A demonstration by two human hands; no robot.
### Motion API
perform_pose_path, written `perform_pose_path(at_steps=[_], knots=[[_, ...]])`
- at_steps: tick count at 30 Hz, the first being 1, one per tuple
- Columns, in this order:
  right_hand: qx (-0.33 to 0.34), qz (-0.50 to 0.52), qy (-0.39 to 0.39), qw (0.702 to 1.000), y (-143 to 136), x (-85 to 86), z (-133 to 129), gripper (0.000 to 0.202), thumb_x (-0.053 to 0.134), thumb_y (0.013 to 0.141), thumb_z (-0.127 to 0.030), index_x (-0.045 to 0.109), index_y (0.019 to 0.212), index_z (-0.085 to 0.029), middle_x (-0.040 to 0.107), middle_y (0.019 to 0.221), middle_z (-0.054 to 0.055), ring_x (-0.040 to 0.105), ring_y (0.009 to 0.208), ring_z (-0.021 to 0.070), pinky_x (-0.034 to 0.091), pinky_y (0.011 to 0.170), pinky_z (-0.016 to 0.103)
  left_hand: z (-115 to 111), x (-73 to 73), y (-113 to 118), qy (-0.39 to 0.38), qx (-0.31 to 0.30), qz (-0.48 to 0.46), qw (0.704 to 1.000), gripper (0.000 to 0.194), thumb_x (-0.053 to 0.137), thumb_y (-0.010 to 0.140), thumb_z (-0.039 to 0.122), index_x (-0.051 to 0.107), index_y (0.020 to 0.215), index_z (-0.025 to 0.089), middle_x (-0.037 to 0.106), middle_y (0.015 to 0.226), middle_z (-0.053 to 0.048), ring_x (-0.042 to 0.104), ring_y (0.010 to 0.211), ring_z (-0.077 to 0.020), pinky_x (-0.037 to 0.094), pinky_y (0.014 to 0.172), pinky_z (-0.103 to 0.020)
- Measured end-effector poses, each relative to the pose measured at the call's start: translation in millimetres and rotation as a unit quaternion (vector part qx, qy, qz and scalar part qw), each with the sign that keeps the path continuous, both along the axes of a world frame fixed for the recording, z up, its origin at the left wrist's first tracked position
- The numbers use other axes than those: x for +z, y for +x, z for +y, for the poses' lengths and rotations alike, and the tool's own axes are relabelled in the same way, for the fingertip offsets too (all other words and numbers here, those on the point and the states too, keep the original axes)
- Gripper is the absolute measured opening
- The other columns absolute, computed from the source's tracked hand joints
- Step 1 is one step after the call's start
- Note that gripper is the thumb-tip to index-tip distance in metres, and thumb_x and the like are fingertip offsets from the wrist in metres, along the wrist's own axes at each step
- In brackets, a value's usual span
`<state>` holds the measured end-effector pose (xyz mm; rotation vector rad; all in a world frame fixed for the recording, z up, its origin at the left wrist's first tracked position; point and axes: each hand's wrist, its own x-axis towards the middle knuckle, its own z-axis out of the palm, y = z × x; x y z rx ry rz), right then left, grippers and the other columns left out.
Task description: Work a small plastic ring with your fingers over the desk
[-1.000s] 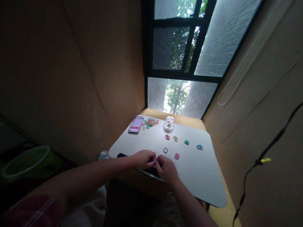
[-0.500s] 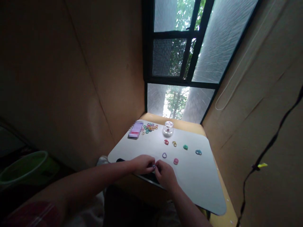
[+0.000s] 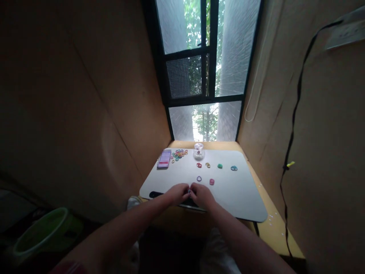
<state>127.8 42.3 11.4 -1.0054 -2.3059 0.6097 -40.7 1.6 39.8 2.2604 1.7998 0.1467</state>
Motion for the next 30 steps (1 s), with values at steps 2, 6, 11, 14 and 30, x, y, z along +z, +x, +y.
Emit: perform_pose_path(at_steps=[2,6,11,14,30], knots=[[-0.008,-0.012,-0.004,1.000,-0.2,3.2,0.9,0.010,0.054,0.082,-0.019,0.063,0.078,-0.019,0.064,0.070,0.000,0.054,0.066,0.0142,0.032,0.061,0.024,-2.1,1.4,4.9,0.006,0.022,0.010,1.000,0.022,0.050,0.089,0.037,0.061,0.096,0.020,0.068,0.099,-0.006,0.062,0.088,-0.0200,0.045,0.073,-0.028],[-0.015,-0.017,-0.001,1.000,3.6,6.8,-3.7,0.007,0.057,0.081,-0.018,0.064,0.078,-0.019,0.064,0.070,0.000,0.054,0.066,0.0136,0.030,0.060,0.024,-9.8,2.8,17.1,0.016,0.061,0.031,0.997,0.024,0.044,0.092,0.035,0.060,0.101,0.019,0.067,0.103,-0.008,0.061,0.094,-0.0206,0.045,0.079,-0.030],[-0.060,-0.019,0.001,0.998,12.8,4.9,-21.0,0.012,0.053,0.085,-0.018,0.064,0.080,-0.018,0.064,0.071,0.003,0.052,0.066,0.0140,0.028,0.060,0.025,-25.6,9.9,37.0,0.028,0.095,0.059,0.993,0.027,0.046,0.091,0.036,0.062,0.103,0.018,0.064,0.109,-0.011,0.060,0.101,-0.0235,0.045,0.085,-0.033],[-0.068,-0.016,-0.002,0.998,19.1,4.2,-29.6,0.012,0.053,0.086,-0.018,0.064,0.082,-0.018,0.065,0.076,0.004,0.053,0.068,0.0142,0.030,0.061,0.025,-34.6,16.1,50.3,0.029,0.101,0.070,0.992,0.027,0.047,0.091,0.034,0.062,0.106,0.018,0.063,0.111,-0.011,0.059,0.103,-0.0237,0.045,0.089,-0.034],[-0.062,0.045,-0.051,0.996,25.4,1.7,-35.4,0.008,0.061,0.077,-0.012,0.066,0.076,-0.019,0.064,0.072,0.000,0.055,0.068,0.0136,0.035,0.061,0.022,-22.5,49.0,56.8,-0.065,-0.026,0.166,0.984,0.026,0.060,0.081,0.037,0.073,0.089,0.015,0.071,0.089,-0.014,0.066,0.087,-0.0292,0.051,0.078,-0.037]])
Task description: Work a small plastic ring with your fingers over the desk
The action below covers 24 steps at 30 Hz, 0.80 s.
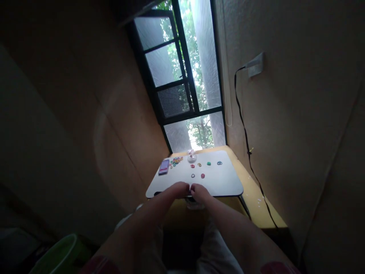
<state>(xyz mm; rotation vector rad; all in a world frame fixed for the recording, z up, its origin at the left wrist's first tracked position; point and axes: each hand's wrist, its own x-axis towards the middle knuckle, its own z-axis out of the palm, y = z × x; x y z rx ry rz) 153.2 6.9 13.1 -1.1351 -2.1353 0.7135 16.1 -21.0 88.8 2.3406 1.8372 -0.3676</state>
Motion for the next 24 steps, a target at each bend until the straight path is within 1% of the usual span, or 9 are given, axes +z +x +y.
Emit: perform_pose_path(at_steps=[3,6,9,12,14,16,19,22,24], knots=[[-0.020,0.007,-0.011,1.000,0.3,2.5,-4.0,0.010,0.060,0.077,-0.011,0.066,0.075,-0.018,0.063,0.070,-0.001,0.054,0.066,0.0128,0.036,0.061,0.023,8.3,4.8,-0.6,-0.011,-0.025,-0.011,1.000,0.023,0.061,0.081,0.034,0.074,0.084,0.015,0.071,0.086,-0.013,0.066,0.085,-0.0280,0.049,0.078,-0.037],[-0.051,0.013,-0.022,0.998,8.9,3.8,-8.4,0.011,0.058,0.078,-0.010,0.065,0.074,-0.017,0.062,0.067,-0.001,0.053,0.064,0.0125,0.035,0.061,0.023,11.3,3.6,8.5,-0.003,-0.024,-0.039,0.999,0.020,0.062,0.081,0.031,0.073,0.086,0.014,0.071,0.087,-0.013,0.066,0.085,-0.0270,0.048,0.078,-0.036],[-0.087,0.022,-0.034,0.995,20.7,3.7,-12.7,0.013,0.054,0.080,-0.011,0.065,0.074,-0.016,0.062,0.068,0.000,0.053,0.064,0.0125,0.036,0.061,0.023,2.6,-4.5,19.4,0.033,-0.002,-0.084,0.996,0.024,0.060,0.083,0.032,0.070,0.098,0.016,0.071,0.098,-0.013,0.065,0.093,-0.0273,0.048,0.082,-0.037],[-0.108,0.031,-0.040,0.993,25.8,3.9,-16.3,0.012,0.055,0.080,-0.013,0.064,0.073,-0.016,0.062,0.067,0.000,0.053,0.064,0.0123,0.036,0.060,0.023,-16.2,-14.6,21.1,0.085,0.039,-0.140,0.986,0.028,0.054,0.089,0.035,0.065,0.108,0.018,0.070,0.108,-0.012,0.064,0.101,-0.0253,0.047,0.085,-0.034],[-0.110,0.036,-0.037,0.993,23.3,5.3,-17.3,0.011,0.056,0.079,-0.013,0.063,0.071,-0.015,0.061,0.065,0.000,0.053,0.062,0.0123,0.036,0.059,0.023,-26.8,-19.5,17.1,0.116,0.075,-0.176,0.975,0.024,0.052,0.090,0.032,0.065,0.105,0.018,0.071,0.104,-0.011,0.065,0.098,-0.0233,0.047,0.083,-0.031],[-0.103,0.042,-0.024,0.993,18.1,7.5,-16.3,0.011,0.056,0.080,-0.014,0.062,0.070,-0.016,0.061,0.064,-0.001,0.052,0.061,0.0119,0.036,0.058,0.022,-30.8,-22.5,12.2,0.142,0.109,-0.215,0.960,0.020,0.054,0.089,0.028,0.065,0.101,0.018,0.072,0.101,-0.009,0.066,0.094,-0.0210,0.047,0.079,-0.028],[-0.085,0.050,0.002,0.995,12.2,12.1,-12.0,0.010,0.059,0.080,-0.017,0.062,0.070,-0.017,0.062,0.065,-0.001,0.053,0.062,0.0123,0.036,0.058,0.022,-25.7,-24.1,9.1,0.171,0.140,-0.278,0.935,0.015,0.056,0.087,0.027,0.067,0.092,0.017,0.072,0.093,-0.008,0.066,0.087,-0.0195,0.046,0.074,-0.027],[-0.080,0.061,0.015,0.995,12.1,18.7,-7.3,0.010,0.056,0.082,-0.018,0.061,0.073,-0.017,0.063,0.069,0.001,0.054,0.064,0.0130,0.037,0.059,0.023,-17.3,-25.9,11.9,0.194,0.160,-0.339,0.907,0.017,0.053,0.089,0.026,0.066,0.092,0.016,0.072,0.093,-0.009,0.065,0.089,-0.0190,0.046,0.077,-0.027],[-0.082,0.069,0.015,0.994,13.7,23.1,-4.4,0.011,0.054,0.083,-0.018,0.061,0.075,-0.017,0.063,0.072,0.002,0.055,0.067,0.0137,0.039,0.062,0.023,-13.2,-29.1,15.1,0.191,0.171,-0.377,0.890,0.021,0.049,0.091,0.024,0.066,0.094,0.013,0.071,0.093,-0.010,0.066,0.087,-0.0179,0.047,0.075,-0.027]])
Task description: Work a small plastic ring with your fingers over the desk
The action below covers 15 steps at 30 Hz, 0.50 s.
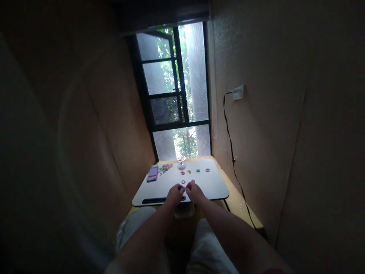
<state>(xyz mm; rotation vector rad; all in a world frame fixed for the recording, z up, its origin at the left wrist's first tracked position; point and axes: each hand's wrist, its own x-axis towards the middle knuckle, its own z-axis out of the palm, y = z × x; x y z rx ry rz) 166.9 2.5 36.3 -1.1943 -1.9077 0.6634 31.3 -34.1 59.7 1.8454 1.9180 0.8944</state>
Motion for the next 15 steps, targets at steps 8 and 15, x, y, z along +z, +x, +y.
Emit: perform_pose_path(at_steps=[8,15], knots=[[0.032,-0.014,-0.030,0.999,6.8,-0.2,8.7,0.012,0.053,0.083,-0.015,0.060,0.072,-0.017,0.065,0.068,0.001,0.058,0.066,0.0127,0.041,0.063,0.022,5.4,-16.8,10.0,0.004,-0.039,-0.102,0.994,0.024,0.047,0.092,0.021,0.068,0.101,0.015,0.073,0.089,-0.006,0.067,0.076,-0.0124,0.048,0.066,-0.021],[0.021,-0.057,-0.034,0.998,22.1,-14.4,12.5,0.012,0.054,0.083,-0.018,0.062,0.074,-0.017,0.064,0.070,0.001,0.055,0.065,0.0135,0.037,0.061,0.023,1.6,-22.2,15.4,0.022,0.004,-0.074,0.997,0.016,0.060,0.086,0.028,0.069,0.091,0.015,0.072,0.088,-0.006,0.064,0.079,-0.0148,0.046,0.073,-0.025]])
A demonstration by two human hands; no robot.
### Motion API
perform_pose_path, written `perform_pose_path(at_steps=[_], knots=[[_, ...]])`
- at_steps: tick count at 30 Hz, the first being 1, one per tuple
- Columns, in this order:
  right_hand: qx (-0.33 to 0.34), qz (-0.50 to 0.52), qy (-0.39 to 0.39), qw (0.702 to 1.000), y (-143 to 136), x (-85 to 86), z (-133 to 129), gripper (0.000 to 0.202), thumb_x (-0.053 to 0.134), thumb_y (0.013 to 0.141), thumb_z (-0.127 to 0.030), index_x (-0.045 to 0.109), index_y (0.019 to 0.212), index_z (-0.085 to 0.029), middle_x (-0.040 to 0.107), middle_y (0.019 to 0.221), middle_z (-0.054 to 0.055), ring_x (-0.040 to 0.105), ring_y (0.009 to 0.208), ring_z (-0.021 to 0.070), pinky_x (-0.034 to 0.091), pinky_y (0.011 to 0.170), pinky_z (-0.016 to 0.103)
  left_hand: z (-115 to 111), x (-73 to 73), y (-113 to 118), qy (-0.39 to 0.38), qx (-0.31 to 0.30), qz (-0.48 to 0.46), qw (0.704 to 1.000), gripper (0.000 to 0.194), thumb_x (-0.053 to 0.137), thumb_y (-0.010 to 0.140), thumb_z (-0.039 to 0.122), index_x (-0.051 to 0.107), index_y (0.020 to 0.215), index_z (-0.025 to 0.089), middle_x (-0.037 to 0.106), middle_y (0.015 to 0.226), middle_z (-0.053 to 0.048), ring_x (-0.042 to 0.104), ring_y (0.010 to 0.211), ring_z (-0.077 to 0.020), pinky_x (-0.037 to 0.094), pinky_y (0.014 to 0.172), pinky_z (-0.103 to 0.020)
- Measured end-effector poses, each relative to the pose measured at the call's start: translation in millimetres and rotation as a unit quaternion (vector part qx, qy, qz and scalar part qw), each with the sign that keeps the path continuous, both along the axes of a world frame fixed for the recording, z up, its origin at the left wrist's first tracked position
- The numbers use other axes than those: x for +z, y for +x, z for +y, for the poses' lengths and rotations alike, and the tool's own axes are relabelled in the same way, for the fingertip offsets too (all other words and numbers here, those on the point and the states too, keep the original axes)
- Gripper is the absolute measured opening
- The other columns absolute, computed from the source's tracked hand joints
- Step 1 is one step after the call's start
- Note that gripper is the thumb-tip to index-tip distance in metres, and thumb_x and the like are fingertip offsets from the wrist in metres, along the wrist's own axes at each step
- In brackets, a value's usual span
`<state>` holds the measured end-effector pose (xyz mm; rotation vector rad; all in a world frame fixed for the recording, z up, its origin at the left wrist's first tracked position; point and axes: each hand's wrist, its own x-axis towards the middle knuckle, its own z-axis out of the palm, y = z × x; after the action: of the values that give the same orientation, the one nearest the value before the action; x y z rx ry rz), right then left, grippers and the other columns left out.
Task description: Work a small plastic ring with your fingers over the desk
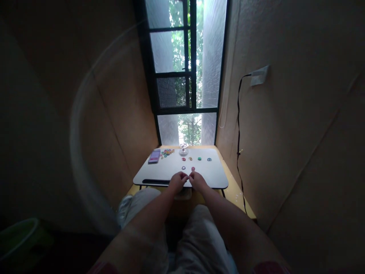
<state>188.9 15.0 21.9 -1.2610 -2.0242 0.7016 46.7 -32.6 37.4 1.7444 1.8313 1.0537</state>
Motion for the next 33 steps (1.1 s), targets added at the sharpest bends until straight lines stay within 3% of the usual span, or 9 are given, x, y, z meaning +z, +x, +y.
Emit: perform_pose_path(at_steps=[13,33], knots=[[-0.009,-0.036,0.014,0.999,26.9,-8.0,-0.3,0.011,0.054,0.083,-0.020,0.062,0.076,-0.018,0.063,0.071,0.001,0.053,0.065,0.0137,0.034,0.059,0.024,-4.2,-11.1,19.7,-0.005,-0.019,0.073,0.997,0.015,0.061,0.086,0.032,0.069,0.090,0.020,0.072,0.087,-0.005,0.064,0.080,-0.0168,0.043,0.072,-0.026],[0.014,-0.042,-0.009,0.999,33.4,-12.1,4.6,0.012,0.057,0.083,-0.022,0.066,0.077,-0.017,0.065,0.070,0.001,0.053,0.064,0.0128,0.034,0.058,0.023,2.5,-15.6,19.2,-0.060,0.005,0.054,0.997,0.012,0.062,0.085,0.028,0.068,0.089,0.018,0.072,0.086,-0.004,0.064,0.078,-0.0158,0.045,0.071,-0.025]])
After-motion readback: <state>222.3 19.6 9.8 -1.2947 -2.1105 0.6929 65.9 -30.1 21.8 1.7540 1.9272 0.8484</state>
